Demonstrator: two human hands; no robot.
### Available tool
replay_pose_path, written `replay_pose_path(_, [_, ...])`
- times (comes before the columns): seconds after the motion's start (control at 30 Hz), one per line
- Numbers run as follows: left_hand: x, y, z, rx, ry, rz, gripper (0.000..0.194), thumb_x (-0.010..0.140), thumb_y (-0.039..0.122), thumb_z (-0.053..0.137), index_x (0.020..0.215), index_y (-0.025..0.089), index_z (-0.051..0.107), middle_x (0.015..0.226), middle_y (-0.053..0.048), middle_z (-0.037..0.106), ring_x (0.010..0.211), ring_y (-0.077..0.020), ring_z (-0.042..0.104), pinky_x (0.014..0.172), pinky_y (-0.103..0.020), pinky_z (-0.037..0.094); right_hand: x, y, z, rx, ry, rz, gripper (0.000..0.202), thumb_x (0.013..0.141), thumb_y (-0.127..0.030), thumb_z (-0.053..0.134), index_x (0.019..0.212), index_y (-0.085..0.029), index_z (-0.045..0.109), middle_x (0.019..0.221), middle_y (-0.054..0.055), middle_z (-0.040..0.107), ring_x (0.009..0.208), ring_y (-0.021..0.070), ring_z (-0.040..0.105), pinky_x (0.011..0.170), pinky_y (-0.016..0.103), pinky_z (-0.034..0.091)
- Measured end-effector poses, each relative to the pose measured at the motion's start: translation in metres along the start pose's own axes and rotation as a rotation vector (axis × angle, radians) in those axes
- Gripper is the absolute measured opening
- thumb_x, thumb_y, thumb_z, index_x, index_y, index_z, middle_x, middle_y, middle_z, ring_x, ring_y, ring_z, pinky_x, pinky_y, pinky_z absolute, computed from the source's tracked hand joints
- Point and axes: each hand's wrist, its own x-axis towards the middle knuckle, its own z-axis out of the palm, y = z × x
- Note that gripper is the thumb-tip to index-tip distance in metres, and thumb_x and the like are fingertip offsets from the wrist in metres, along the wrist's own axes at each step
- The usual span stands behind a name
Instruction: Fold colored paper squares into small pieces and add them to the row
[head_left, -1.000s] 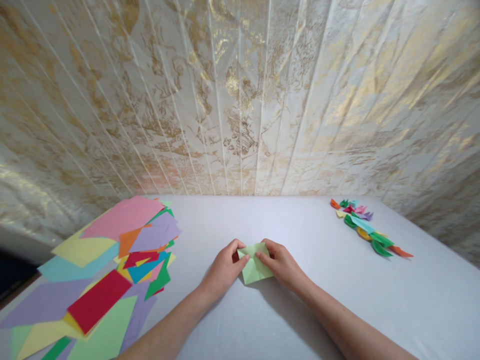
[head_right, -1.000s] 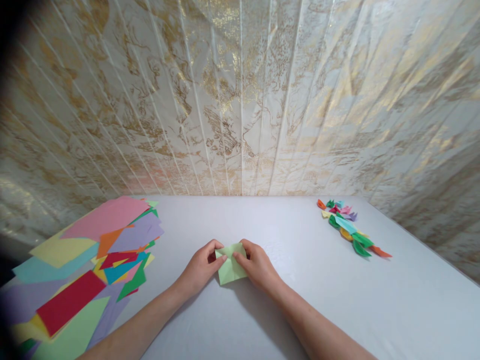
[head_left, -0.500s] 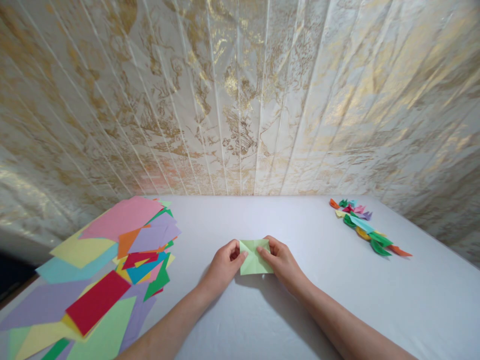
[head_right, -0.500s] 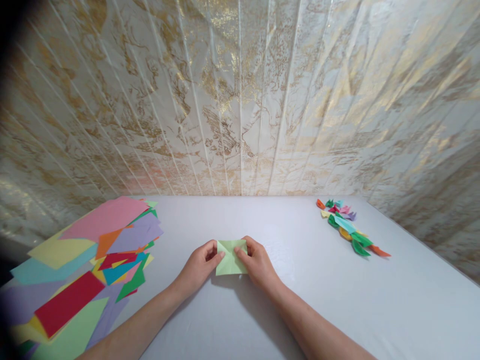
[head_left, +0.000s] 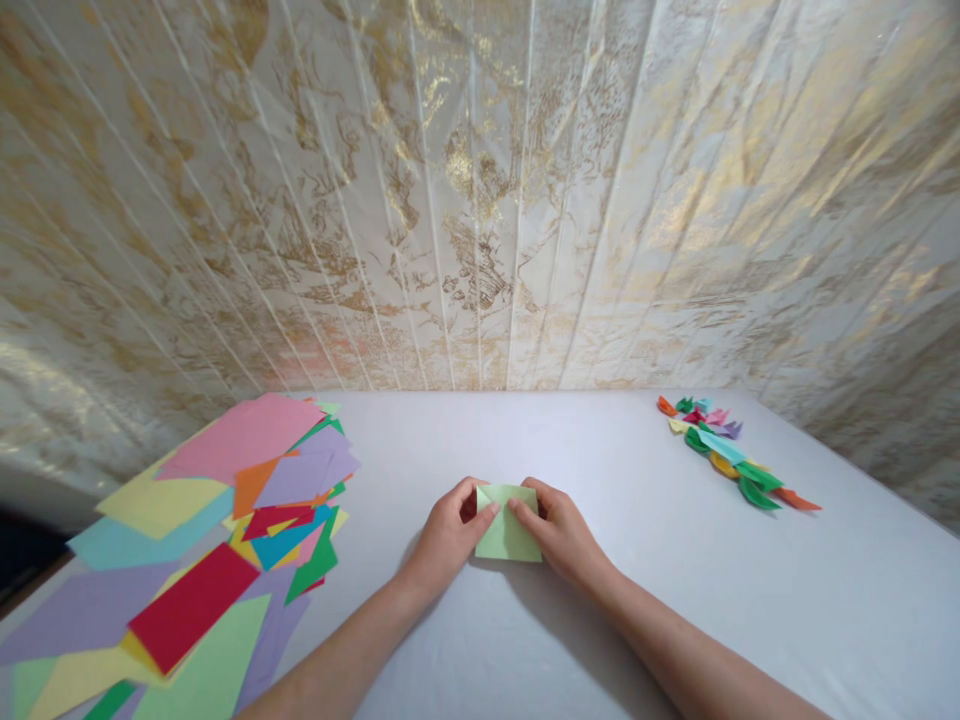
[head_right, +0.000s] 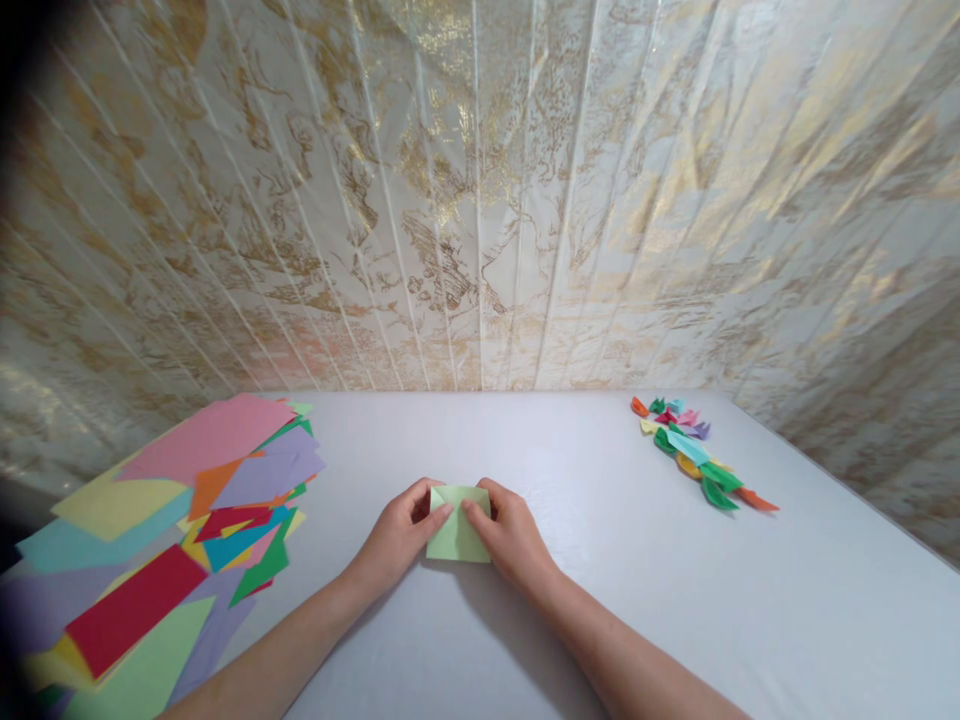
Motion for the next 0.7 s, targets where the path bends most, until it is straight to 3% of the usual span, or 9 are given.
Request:
replay_pose_path(0.2, [-0.002,-0.003,0.007,0.160,0.153,-0.001,0.024,0.082,0.037,0.056,0.067,0.019,0.050,0.058,0.006,0.039,0.057,-0.0114,0.039,0.055,-0.023,0.031,-0.006,-0.011,0.004,-0.251,0.031,-0.039,0.026,0.088,-0.034,0.046,0.067,-0.021,0.037,0.056,-0.005,0.039,0.054,0.0117,0.039,0.052,0.023,0.024])
replay_pose_path(0.43, [-0.013,0.003,0.015,0.358,0.183,0.161,0.007,0.085,0.027,0.054,0.082,0.021,0.056,0.072,0.004,0.054,0.064,-0.0133,0.048,0.064,-0.025,0.037,-0.008,-0.012,0.005,-0.378,0.044,-0.013,0.021,0.088,-0.032,0.046,0.070,-0.022,0.040,0.058,-0.004,0.046,0.055,0.0133,0.044,0.053,0.024,0.024])
replay_pose_path(0.7, [-0.013,0.002,0.017,0.407,0.219,0.124,0.003,0.083,0.019,0.052,0.083,0.022,0.052,0.079,0.002,0.059,0.072,-0.0153,0.054,0.069,-0.026,0.039,-0.012,-0.017,0.007,-0.515,0.007,-0.059,0.018,0.091,-0.030,0.043,0.075,-0.022,0.046,0.062,-0.001,0.056,0.056,0.0147,0.048,0.055,0.024,0.023])
